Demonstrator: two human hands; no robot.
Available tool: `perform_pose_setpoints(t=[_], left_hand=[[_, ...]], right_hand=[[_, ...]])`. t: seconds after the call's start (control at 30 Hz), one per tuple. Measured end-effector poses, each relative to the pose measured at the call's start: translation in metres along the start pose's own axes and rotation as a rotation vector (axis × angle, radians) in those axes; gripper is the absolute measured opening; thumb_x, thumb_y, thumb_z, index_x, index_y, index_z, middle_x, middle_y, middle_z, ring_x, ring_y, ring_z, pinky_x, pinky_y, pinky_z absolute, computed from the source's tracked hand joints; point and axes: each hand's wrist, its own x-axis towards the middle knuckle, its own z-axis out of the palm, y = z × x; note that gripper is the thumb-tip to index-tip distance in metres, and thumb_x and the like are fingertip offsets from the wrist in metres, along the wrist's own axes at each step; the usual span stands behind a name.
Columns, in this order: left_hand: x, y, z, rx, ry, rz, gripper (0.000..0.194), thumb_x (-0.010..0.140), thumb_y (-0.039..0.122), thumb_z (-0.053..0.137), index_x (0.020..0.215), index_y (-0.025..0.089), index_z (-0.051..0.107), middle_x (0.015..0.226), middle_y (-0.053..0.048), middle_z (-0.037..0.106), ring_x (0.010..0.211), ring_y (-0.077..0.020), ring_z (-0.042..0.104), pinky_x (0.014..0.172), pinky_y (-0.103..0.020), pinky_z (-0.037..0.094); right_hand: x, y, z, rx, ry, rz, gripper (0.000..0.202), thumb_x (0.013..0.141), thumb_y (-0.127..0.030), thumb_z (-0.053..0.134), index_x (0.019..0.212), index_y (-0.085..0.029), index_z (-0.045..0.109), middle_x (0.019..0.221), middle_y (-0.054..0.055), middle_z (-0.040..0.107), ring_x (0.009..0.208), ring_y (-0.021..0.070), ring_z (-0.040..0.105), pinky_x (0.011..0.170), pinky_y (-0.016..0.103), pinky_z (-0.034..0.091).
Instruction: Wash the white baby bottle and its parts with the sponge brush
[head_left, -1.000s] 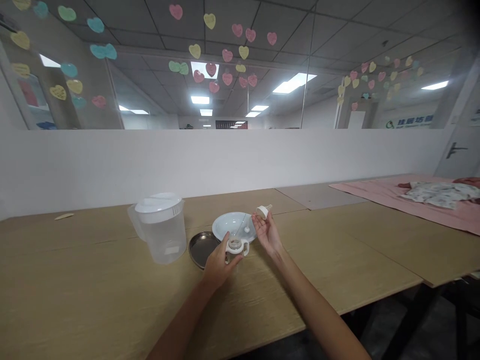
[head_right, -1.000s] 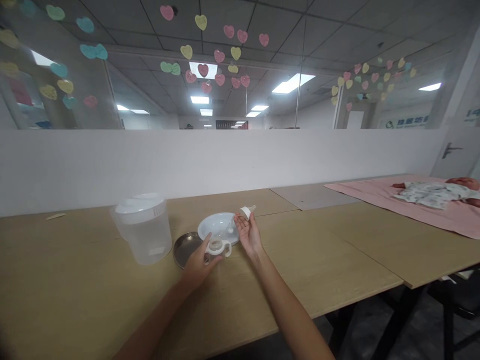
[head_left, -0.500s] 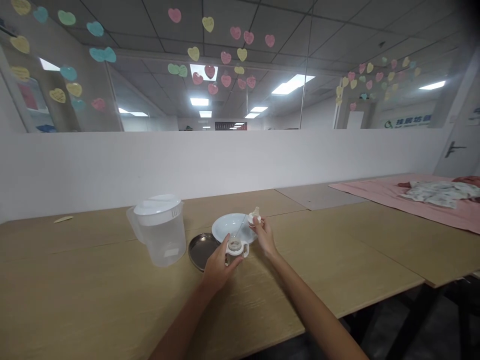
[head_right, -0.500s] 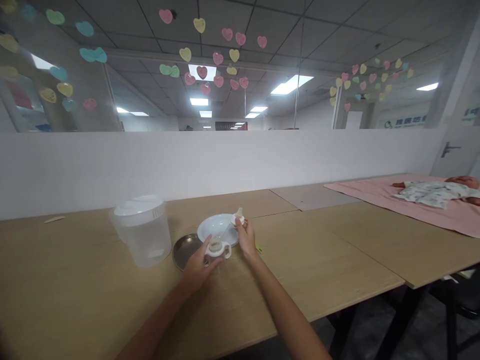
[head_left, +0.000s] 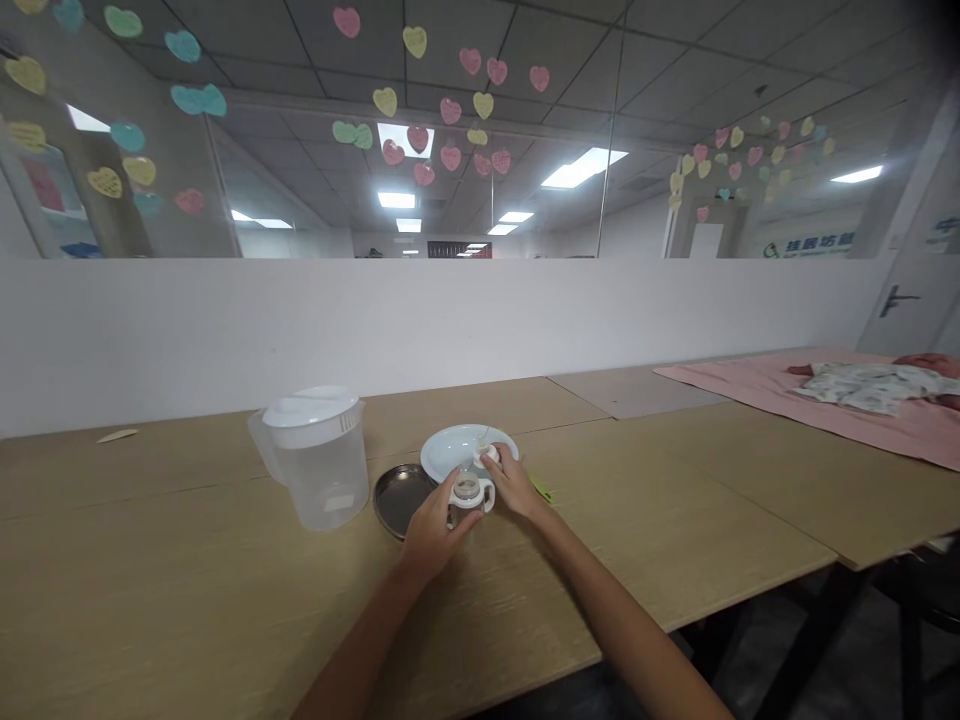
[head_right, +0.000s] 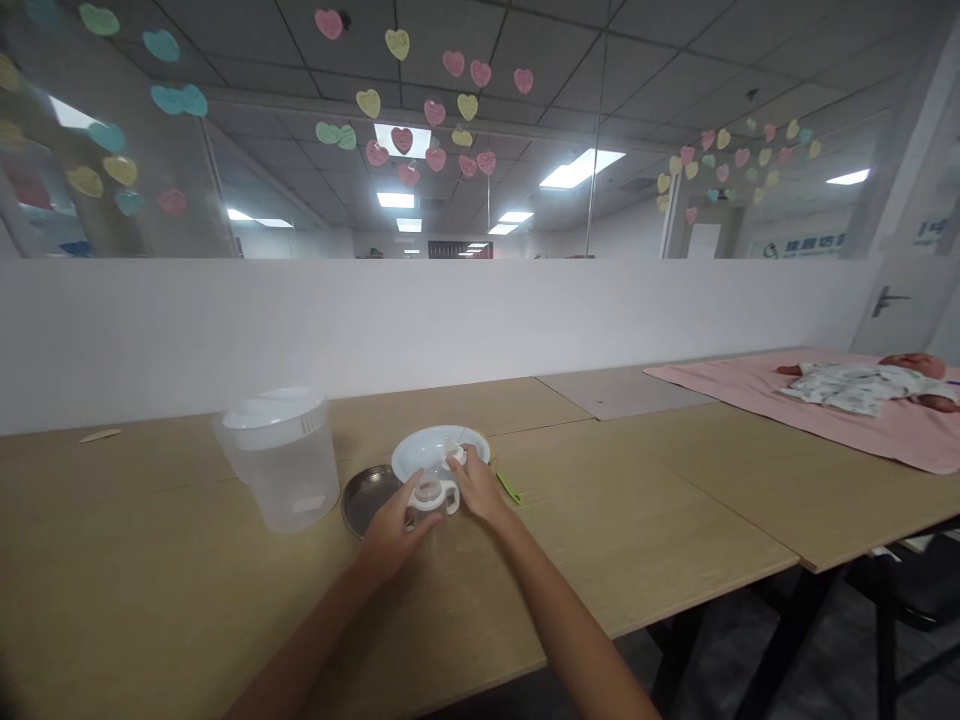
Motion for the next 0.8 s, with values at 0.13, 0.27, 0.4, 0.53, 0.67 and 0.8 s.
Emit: perform_pose_setpoints(t=[0.13,0.27,0.4,0.53,0.67,0.8], left_hand=[[-0.001,0.001,0.0,0.015,0.006,0.0,0.066,0.081,0.05,0.05,0.137,0.019,0.032,0.125,-0.011,0.055,0.108,-0.023,0.055,0.088,-0.035,0.045],[-0.001,0.004,0.0,0.062,0.007,0.019,0.066,0.083,0.051,0.047,0.138,0.02,0.029,0.129,-0.011,0.052,0.114,-0.0235,0.051,0.093,-0.037,0.041],[0.001,0.005,-0.004,0.152,0.027,0.1,0.066,0.084,0.052,0.045,0.138,0.018,0.028,0.128,-0.013,0.053,0.113,-0.0258,0.052,0.094,-0.04,0.04],[0.002,0.005,-0.013,0.224,0.126,0.25,0.066,0.084,0.05,0.044,0.136,0.013,0.031,0.128,-0.017,0.05,0.116,-0.0286,0.049,0.097,-0.042,0.037],[-0.002,0.01,-0.021,0.213,0.311,0.496,0.047,0.086,0.04,0.043,0.125,0.014,0.042,0.118,-0.016,0.057,0.111,-0.0267,0.053,0.095,-0.041,0.04],[-0.006,0.02,-0.023,0.166,0.476,0.824,0.028,0.085,0.027,0.049,0.112,0.019,0.045,0.106,-0.011,0.06,0.101,-0.0204,0.058,0.082,-0.034,0.049]], right_hand=[[0.001,-0.007,-0.004,0.019,0.037,0.022,0.032,0.087,-0.046,0.043,0.103,-0.02,0.054,0.098,0.006,0.063,0.093,0.021,0.057,0.089,0.04,0.039],[0.001,-0.023,-0.008,0.049,0.153,0.01,0.039,0.08,-0.045,0.055,0.109,-0.019,0.05,0.108,0.009,0.06,0.102,0.0237,0.055,0.09,0.042,0.041],[-0.006,-0.037,-0.008,0.041,0.277,-0.205,0.042,0.076,-0.04,0.063,0.109,-0.02,0.049,0.11,0.011,0.059,0.113,0.0255,0.05,0.097,0.046,0.039],[-0.014,-0.037,-0.007,0.001,0.322,-0.376,0.042,0.075,-0.036,0.065,0.111,-0.02,0.052,0.111,0.013,0.06,0.116,0.0271,0.05,0.1,0.051,0.036],[-0.021,-0.04,-0.008,-0.069,0.197,-0.684,0.026,0.08,-0.038,0.059,0.102,-0.025,0.057,0.105,0.008,0.066,0.109,0.024,0.057,0.099,0.05,0.039],[-0.025,-0.06,-0.01,-0.187,0.324,-1.032,0.023,0.093,-0.032,0.034,0.097,-0.022,0.054,0.105,0.007,0.067,0.11,0.0179,0.056,0.094,0.045,0.045]])
